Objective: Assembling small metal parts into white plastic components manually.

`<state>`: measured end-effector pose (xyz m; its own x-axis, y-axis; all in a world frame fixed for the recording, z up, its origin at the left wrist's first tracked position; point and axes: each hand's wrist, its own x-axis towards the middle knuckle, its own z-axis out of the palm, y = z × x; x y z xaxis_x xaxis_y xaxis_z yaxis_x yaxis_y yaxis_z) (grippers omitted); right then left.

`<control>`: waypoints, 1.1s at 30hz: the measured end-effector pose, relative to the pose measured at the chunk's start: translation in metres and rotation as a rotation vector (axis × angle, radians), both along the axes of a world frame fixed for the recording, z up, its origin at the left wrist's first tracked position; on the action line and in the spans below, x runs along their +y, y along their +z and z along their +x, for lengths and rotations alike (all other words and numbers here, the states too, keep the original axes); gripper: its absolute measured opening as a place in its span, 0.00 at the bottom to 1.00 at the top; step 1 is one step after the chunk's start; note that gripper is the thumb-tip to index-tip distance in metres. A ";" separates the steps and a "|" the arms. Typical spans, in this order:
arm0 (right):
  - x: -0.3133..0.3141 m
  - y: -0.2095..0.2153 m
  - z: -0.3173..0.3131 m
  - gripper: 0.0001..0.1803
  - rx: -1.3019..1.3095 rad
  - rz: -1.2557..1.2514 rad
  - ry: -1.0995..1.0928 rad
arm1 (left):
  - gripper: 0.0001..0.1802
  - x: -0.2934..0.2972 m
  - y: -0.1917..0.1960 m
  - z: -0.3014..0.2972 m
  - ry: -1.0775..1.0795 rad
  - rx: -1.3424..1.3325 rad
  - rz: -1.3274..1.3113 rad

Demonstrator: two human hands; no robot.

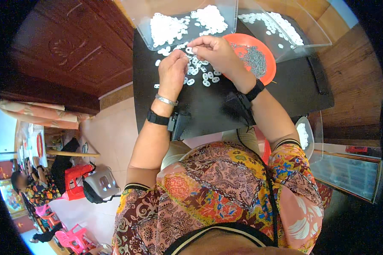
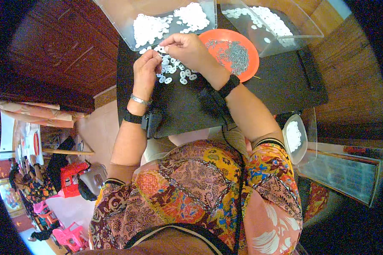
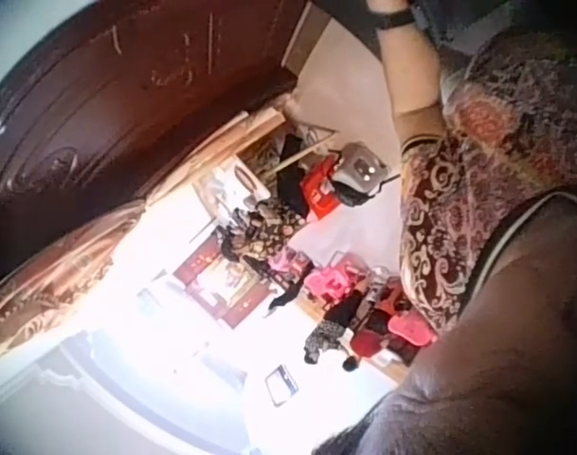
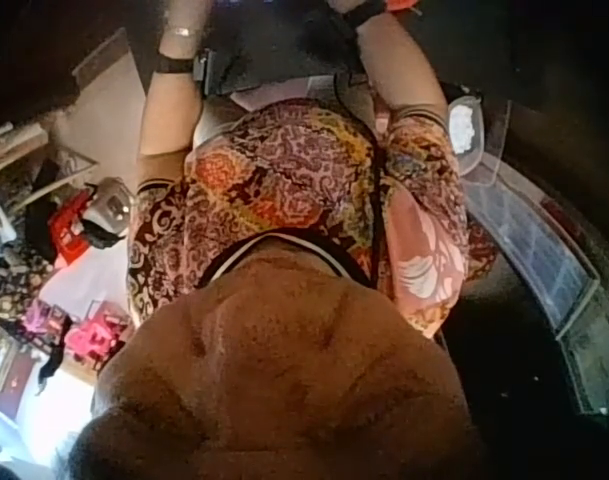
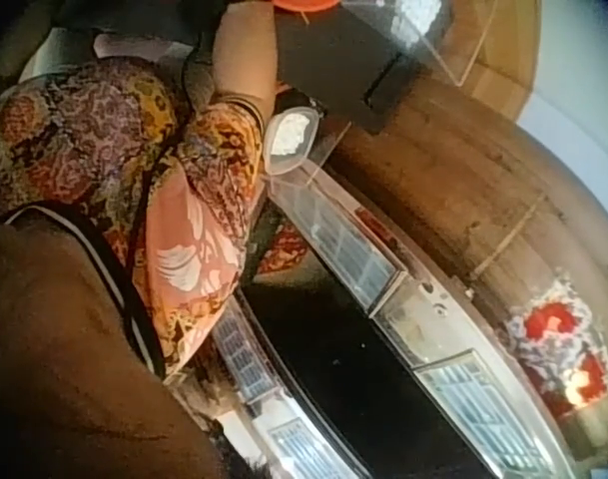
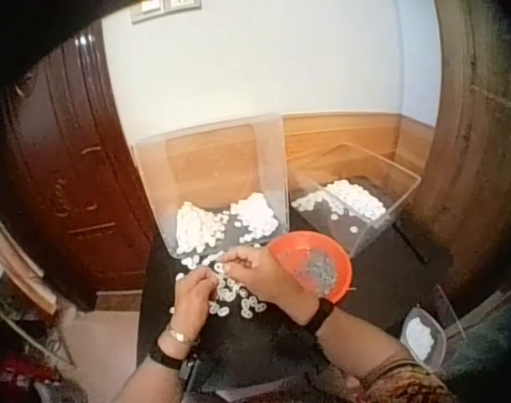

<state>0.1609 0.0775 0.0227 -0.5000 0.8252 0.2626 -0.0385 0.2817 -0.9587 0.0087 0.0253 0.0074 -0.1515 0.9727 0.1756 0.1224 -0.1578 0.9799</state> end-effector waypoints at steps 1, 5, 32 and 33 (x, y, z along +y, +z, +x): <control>0.000 -0.001 0.000 0.11 0.024 -0.005 -0.001 | 0.09 0.001 -0.001 -0.001 -0.001 0.000 0.001; 0.002 -0.005 -0.002 0.12 0.116 -0.027 0.016 | 0.09 0.002 0.000 -0.003 -0.003 0.033 -0.027; 0.012 -0.010 0.008 0.11 0.352 -0.657 0.318 | 0.09 -0.006 0.008 0.003 -0.026 -0.073 0.014; 0.014 -0.013 0.007 0.12 0.351 -0.644 0.303 | 0.08 -0.006 0.008 0.003 -0.015 -0.048 -0.006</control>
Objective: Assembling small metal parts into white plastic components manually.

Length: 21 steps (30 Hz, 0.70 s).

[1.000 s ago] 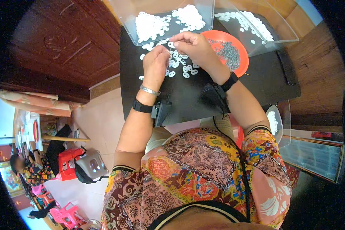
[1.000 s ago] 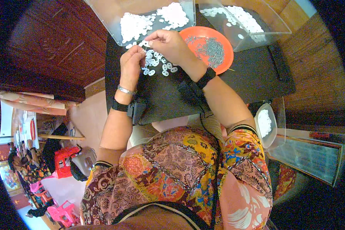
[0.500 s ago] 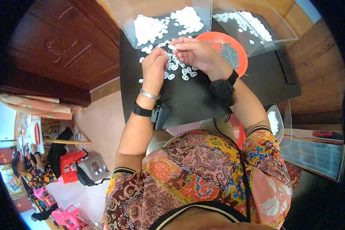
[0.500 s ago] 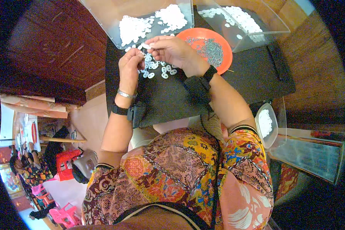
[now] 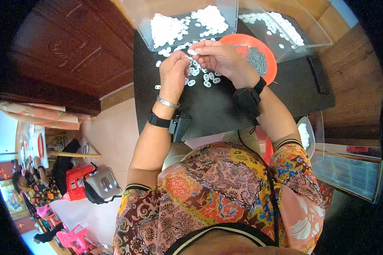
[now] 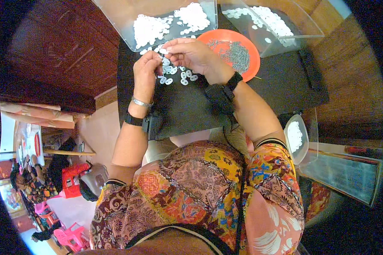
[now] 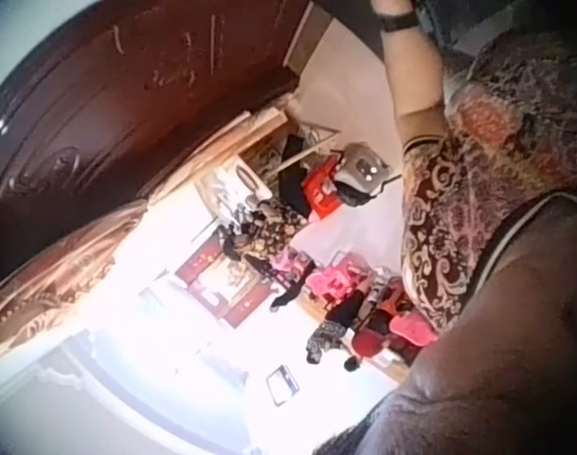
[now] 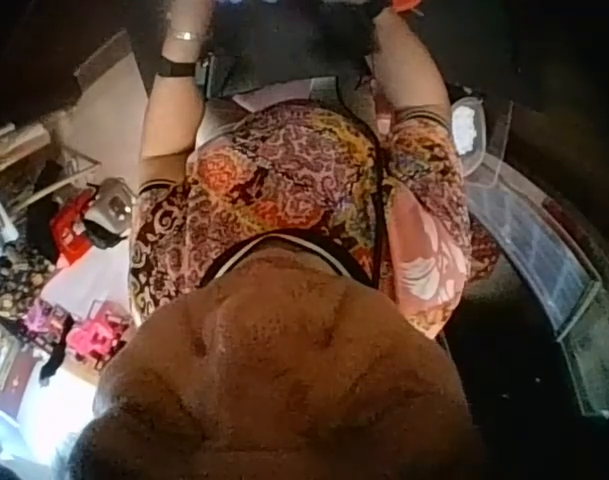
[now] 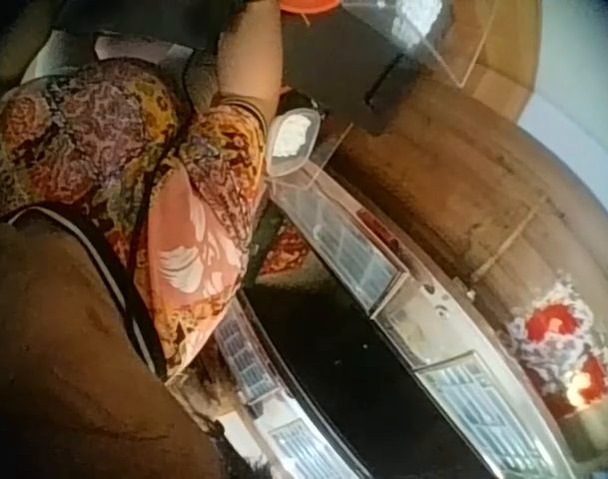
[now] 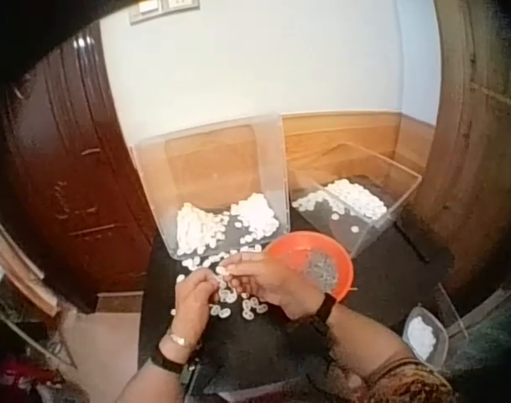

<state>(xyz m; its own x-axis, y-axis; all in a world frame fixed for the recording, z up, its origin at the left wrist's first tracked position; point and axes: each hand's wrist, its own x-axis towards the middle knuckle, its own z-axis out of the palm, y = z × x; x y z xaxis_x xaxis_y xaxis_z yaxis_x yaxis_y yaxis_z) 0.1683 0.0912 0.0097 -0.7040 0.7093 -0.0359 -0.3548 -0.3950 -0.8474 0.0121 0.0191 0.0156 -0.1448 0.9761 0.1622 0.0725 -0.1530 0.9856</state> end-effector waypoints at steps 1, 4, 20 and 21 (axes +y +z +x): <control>0.001 0.000 0.000 0.12 -0.005 0.013 -0.015 | 0.08 0.000 0.000 0.000 0.001 -0.001 0.000; -0.003 0.005 -0.001 0.10 -0.097 0.129 -0.069 | 0.08 0.002 -0.001 -0.002 0.004 0.021 0.012; -0.016 0.014 -0.008 0.09 -0.291 0.621 -0.318 | 0.10 0.005 -0.008 -0.003 0.026 0.080 0.022; -0.017 0.017 -0.007 0.09 -0.299 0.629 -0.315 | 0.10 0.005 -0.008 -0.003 0.023 0.098 0.034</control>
